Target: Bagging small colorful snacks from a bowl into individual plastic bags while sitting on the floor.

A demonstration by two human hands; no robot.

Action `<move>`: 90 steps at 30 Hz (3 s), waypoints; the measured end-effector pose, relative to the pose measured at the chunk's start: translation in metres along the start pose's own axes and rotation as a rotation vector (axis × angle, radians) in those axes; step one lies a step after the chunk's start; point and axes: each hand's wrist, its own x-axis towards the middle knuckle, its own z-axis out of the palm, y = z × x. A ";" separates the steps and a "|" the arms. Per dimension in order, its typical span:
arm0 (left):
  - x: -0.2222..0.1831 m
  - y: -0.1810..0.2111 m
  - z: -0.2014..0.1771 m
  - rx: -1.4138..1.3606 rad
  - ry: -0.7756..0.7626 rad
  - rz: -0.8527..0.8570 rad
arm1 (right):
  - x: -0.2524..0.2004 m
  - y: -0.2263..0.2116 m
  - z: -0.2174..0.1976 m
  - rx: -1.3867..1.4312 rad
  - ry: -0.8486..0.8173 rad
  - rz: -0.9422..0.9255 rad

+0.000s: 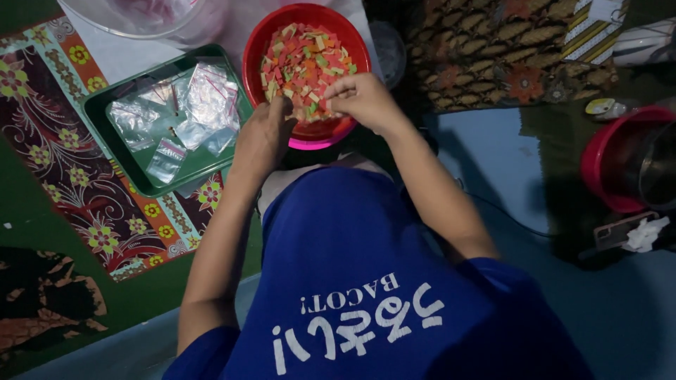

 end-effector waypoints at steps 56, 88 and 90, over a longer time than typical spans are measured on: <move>0.009 0.023 0.001 -0.086 0.099 -0.025 | -0.030 -0.054 0.021 -0.002 -0.089 -0.111; -0.001 0.023 -0.010 -0.194 -0.022 -0.217 | 0.072 0.114 0.049 -1.047 0.243 -0.433; -0.001 0.026 -0.011 -0.205 -0.013 -0.214 | 0.071 0.111 0.047 -1.045 0.264 -0.434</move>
